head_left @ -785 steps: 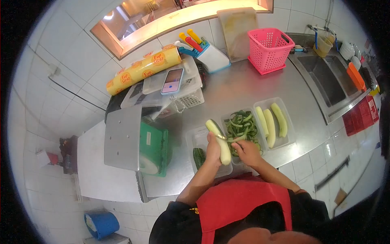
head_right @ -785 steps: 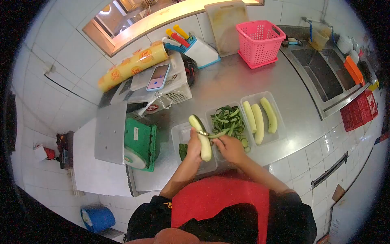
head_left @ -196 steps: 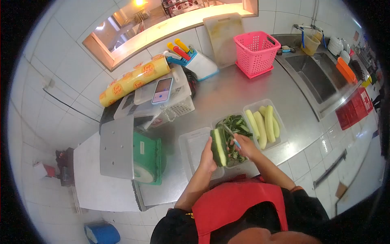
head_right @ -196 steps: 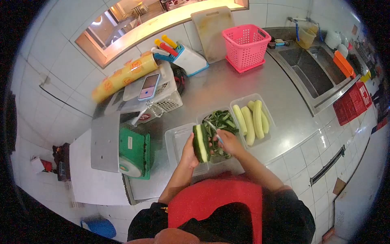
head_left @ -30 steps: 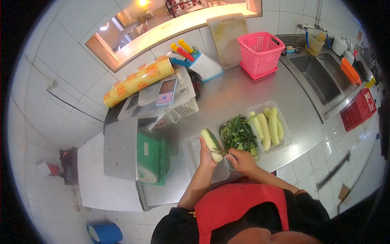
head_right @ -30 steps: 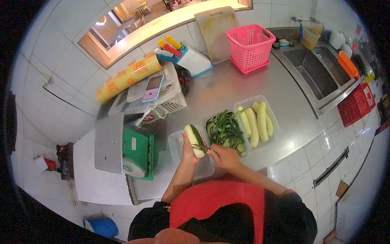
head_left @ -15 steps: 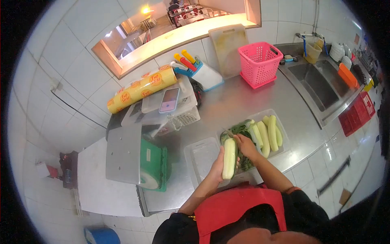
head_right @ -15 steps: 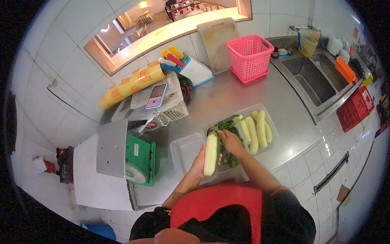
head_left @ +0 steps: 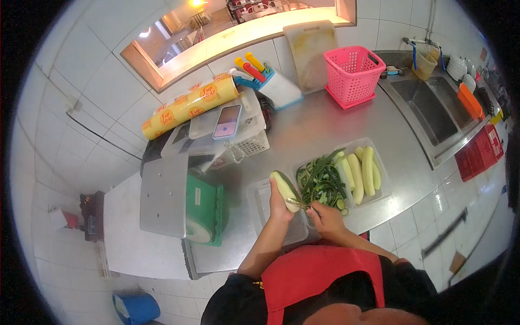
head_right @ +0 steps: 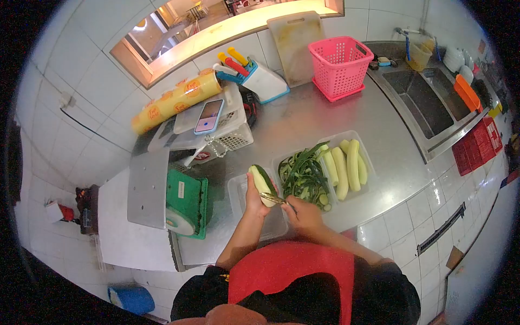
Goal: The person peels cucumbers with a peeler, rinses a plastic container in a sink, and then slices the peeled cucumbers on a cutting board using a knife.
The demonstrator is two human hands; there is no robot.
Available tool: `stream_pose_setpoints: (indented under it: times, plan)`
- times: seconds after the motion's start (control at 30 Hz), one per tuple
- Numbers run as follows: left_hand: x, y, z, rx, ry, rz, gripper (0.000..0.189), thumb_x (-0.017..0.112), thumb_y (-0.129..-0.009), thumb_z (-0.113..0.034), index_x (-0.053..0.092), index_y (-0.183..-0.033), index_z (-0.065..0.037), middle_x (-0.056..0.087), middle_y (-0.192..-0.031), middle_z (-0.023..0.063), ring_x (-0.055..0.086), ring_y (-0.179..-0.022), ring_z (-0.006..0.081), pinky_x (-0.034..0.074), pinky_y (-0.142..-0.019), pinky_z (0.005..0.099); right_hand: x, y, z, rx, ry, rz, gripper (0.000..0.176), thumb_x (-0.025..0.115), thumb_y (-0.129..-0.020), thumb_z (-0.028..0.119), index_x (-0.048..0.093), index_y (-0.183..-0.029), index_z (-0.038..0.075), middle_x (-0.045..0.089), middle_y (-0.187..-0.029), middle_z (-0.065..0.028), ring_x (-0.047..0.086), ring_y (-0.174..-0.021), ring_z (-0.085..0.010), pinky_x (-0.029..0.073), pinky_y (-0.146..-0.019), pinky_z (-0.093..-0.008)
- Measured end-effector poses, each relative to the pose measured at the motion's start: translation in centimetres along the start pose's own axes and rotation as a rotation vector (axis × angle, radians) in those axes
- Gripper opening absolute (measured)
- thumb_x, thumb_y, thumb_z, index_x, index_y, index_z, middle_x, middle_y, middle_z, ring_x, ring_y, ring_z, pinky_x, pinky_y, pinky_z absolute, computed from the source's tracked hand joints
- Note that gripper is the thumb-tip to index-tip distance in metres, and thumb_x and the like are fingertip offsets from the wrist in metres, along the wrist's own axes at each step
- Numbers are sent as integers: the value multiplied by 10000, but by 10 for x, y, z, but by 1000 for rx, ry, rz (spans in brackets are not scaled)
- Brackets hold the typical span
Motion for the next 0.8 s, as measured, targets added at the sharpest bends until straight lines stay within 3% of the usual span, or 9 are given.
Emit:
stream_pose_setpoints:
  times: [0.23, 0.33, 0.37, 0.47, 0.53, 0.6, 0.7, 0.73, 0.8]
  plan:
    - [-1, 6, 1, -7, -90, 11, 509, 432, -861, -599, 511, -1027, -124, 532, -877, 69, 543, -703, 196, 495, -618, 342, 5, -17, 1, 4, 64, 41, 260, 478, -902, 324, 511, -889, 67, 590, -727, -169, 578, -709, -379, 442, -609, -455]
    - [2, 12, 13, -67, -162, 93, 501, 344, -941, -498, 444, -1244, -112, 560, -1026, 56, 551, -898, 170, 476, -760, 289, 5, -36, -8, 8, -33, -23, 274, 459, -910, 327, 542, -904, 66, 602, -746, -172, 580, -714, -382, 444, -614, -455]
    - [0, 12, 14, -67, -164, 96, 501, 344, -941, -498, 444, -1244, -112, 560, -1026, 56, 551, -898, 170, 476, -760, 289, 4, -43, -9, 9, -42, -6, 284, 451, -914, 331, 558, -920, 67, 607, -757, -175, 582, -722, -380, 446, -618, -455]
    - [-8, 12, 16, -97, -185, 141, 491, 351, -937, -505, 460, -1211, -112, 565, -1004, 44, 561, -849, 152, 489, -708, 293, 6, -49, -13, 39, -18, 52, 309, 440, -918, 340, 576, -959, 66, 613, -780, -182, 585, -748, -381, 448, -641, -457]
    - [-14, 10, 14, -78, -306, 104, 511, 327, -917, -559, 519, -1098, -121, 601, -850, 78, 594, -669, 176, 511, -563, 313, 11, -58, -22, 62, 14, 93, 322, 437, -919, 345, 579, -981, 63, 615, -791, -188, 585, -766, -385, 448, -659, -459]
    - [-14, 17, 24, -130, -389, 129, 511, 325, -919, -554, 517, -1096, -115, 597, -810, 85, 588, -632, 179, 507, -545, 310, 11, -68, -44, 116, -8, -3, 343, 431, -921, 356, 586, -972, 55, 616, -820, -205, 583, -790, -394, 448, -689, -464]
    - [8, 43, 38, -290, -507, 268, 520, 331, -926, -534, 499, -1126, -85, 597, -784, 107, 582, -614, 193, 507, -540, 309, 21, -75, -87, 87, -132, 28, 385, 420, -926, 378, 591, -955, 35, 625, -869, -206, 597, -834, -379, 451, -718, -442]
    - [12, 46, 38, -300, -501, 285, 523, 325, -930, -529, 495, -1136, -80, 597, -806, 113, 585, -633, 198, 509, -556, 316, 29, -75, -100, 131, -348, -25, 414, 407, -935, 387, 587, -913, 14, 624, -803, -172, 608, -766, -301, 449, -692, -395]
    - [17, 49, 36, -306, -484, 300, 526, 320, -933, -524, 492, -1145, -75, 596, -829, 118, 589, -652, 202, 512, -571, 322, 28, -70, -123, 255, -451, -27, 412, 408, -937, 383, 582, -902, 11, 600, -764, -144, 584, -728, -256, 443, -679, -374]
Point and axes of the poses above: each hand's wrist, its own y-axis away from the middle knuckle, its own x-axis out of the palm, z = x × y, the point moved 5 cm from there along -y, towards the middle knuckle
